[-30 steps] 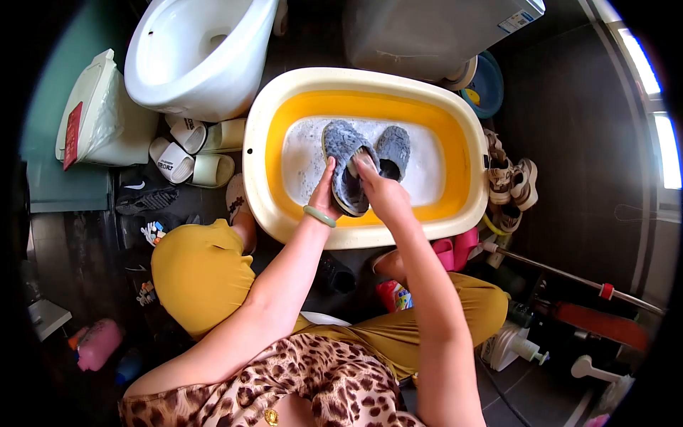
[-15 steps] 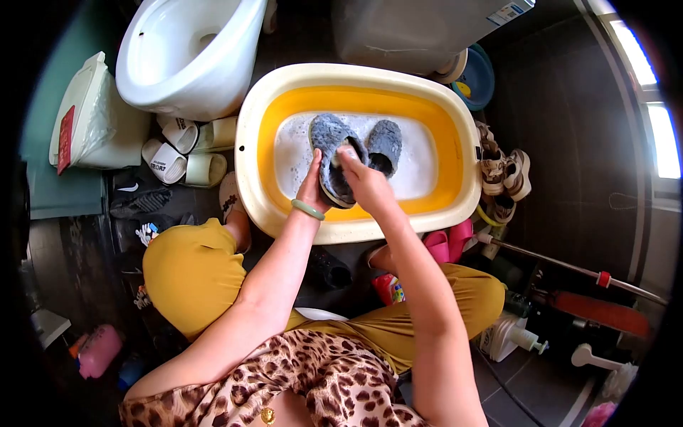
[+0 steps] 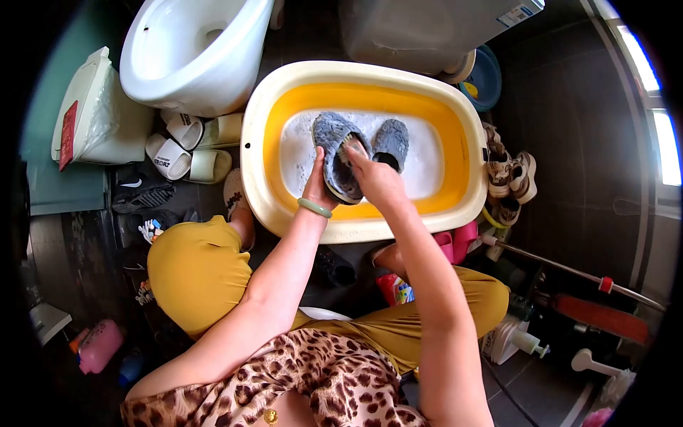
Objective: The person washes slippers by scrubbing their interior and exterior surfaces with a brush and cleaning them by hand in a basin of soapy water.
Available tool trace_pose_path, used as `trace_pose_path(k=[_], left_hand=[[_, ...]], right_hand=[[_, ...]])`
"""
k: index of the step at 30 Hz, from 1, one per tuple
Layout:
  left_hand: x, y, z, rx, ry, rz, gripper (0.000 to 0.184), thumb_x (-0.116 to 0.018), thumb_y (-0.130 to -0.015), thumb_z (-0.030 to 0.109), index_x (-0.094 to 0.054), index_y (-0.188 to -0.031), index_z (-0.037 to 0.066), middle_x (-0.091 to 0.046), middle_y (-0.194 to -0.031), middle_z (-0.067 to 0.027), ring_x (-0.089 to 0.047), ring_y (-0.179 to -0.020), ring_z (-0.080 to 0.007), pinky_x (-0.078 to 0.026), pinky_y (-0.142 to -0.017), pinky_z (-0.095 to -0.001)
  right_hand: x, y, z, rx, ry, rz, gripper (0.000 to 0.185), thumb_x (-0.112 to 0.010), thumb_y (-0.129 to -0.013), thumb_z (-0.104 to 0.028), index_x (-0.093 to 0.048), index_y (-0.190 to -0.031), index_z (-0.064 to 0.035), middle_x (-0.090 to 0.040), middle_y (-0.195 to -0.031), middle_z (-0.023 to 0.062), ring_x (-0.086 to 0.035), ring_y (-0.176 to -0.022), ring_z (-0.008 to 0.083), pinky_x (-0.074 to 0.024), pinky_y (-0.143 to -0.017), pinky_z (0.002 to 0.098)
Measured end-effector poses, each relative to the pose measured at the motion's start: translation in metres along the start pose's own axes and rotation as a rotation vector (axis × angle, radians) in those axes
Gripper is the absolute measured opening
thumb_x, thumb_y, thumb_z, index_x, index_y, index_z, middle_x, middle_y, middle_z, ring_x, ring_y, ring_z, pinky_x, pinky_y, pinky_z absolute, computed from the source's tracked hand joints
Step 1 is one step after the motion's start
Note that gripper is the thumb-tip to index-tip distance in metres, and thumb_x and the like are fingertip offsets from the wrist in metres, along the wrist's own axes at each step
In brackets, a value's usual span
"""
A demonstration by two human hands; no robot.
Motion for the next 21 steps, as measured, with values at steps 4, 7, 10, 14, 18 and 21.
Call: trace_pose_path(k=[4, 7, 10, 14, 18, 21], left_hand=[[0.017, 0.002, 0.014, -0.009, -0.001, 0.035, 0.059, -0.052, -0.084, 0.056, -0.053, -0.119, 0.009, -0.06, -0.112, -0.0093, -0.058, -0.1, -0.0243, -0.046, -0.09, -0.0387], [0.022, 0.003, 0.011, -0.03, -0.046, 0.072, 0.06, -0.053, -0.084, 0.055, -0.051, -0.122, 0.009, -0.059, -0.114, -0.0095, -0.057, -0.101, -0.0249, -0.046, -0.09, -0.0395], [0.023, 0.004, -0.005, 0.045, -0.053, 0.065, 0.062, -0.054, -0.085, 0.054, -0.047, -0.127, 0.009, -0.055, -0.122, -0.0079, -0.053, -0.109, -0.023, -0.043, -0.095, -0.0378], [0.008, 0.012, -0.012, 0.073, -0.103, 0.094, 0.06, -0.053, -0.085, 0.054, -0.048, -0.126, 0.01, -0.056, -0.121, -0.0077, -0.054, -0.109, -0.0217, -0.043, -0.095, -0.0361], [0.023, 0.001, -0.002, 0.042, -0.017, 0.052, 0.058, -0.05, -0.085, 0.056, -0.053, -0.119, 0.01, -0.06, -0.112, -0.0085, -0.057, -0.101, -0.0218, -0.046, -0.09, -0.0371], [0.019, 0.007, 0.012, -0.025, -0.048, 0.074, 0.059, -0.051, -0.084, 0.058, -0.054, -0.119, 0.01, -0.061, -0.109, -0.009, -0.059, -0.097, -0.0232, -0.048, -0.086, -0.0399]], right_hand=[[-0.025, 0.043, -0.011, -0.405, -0.804, -0.369, 0.033, -0.051, -0.094, -0.022, -0.055, -0.125, -0.0161, -0.052, -0.075, -0.0097, -0.029, -0.051, 0.0029, -0.0254, -0.044, 0.0188], [-0.017, 0.061, 0.006, -0.159, -0.67, -0.318, 0.034, -0.053, -0.092, -0.023, -0.055, -0.125, -0.0161, -0.06, -0.083, -0.0029, -0.045, -0.056, 0.008, -0.0386, -0.052, 0.0234], [0.0, 0.045, 0.019, -0.117, -0.13, -0.371, 0.034, -0.052, -0.091, -0.029, -0.054, -0.125, -0.0257, -0.063, -0.098, 0.0167, -0.064, -0.083, 0.032, -0.0484, -0.074, 0.0364], [-0.029, 0.001, 0.03, -0.171, -0.028, -0.219, 0.034, -0.047, -0.091, -0.03, -0.053, -0.124, -0.0284, -0.063, -0.09, 0.0191, -0.061, -0.083, 0.0371, -0.0481, -0.072, 0.0408], [-0.04, 0.019, 0.015, -0.347, -0.645, -0.245, 0.032, -0.05, -0.092, -0.026, -0.057, -0.122, -0.0163, -0.064, -0.083, 0.008, -0.056, -0.06, 0.0206, -0.0427, -0.055, 0.0291], [-0.02, 0.056, -0.008, -0.391, -0.885, -0.367, 0.033, -0.051, -0.093, -0.028, -0.056, -0.124, -0.0196, -0.054, -0.073, -0.0046, -0.034, -0.049, 0.0044, -0.0311, -0.044, 0.0216]])
Point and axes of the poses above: each hand's wrist, its own y-axis away from the middle knuckle, its own x-axis out of the back of the hand, z = x × y, the point moved 8 cm from there along -y, towards the middle knuckle
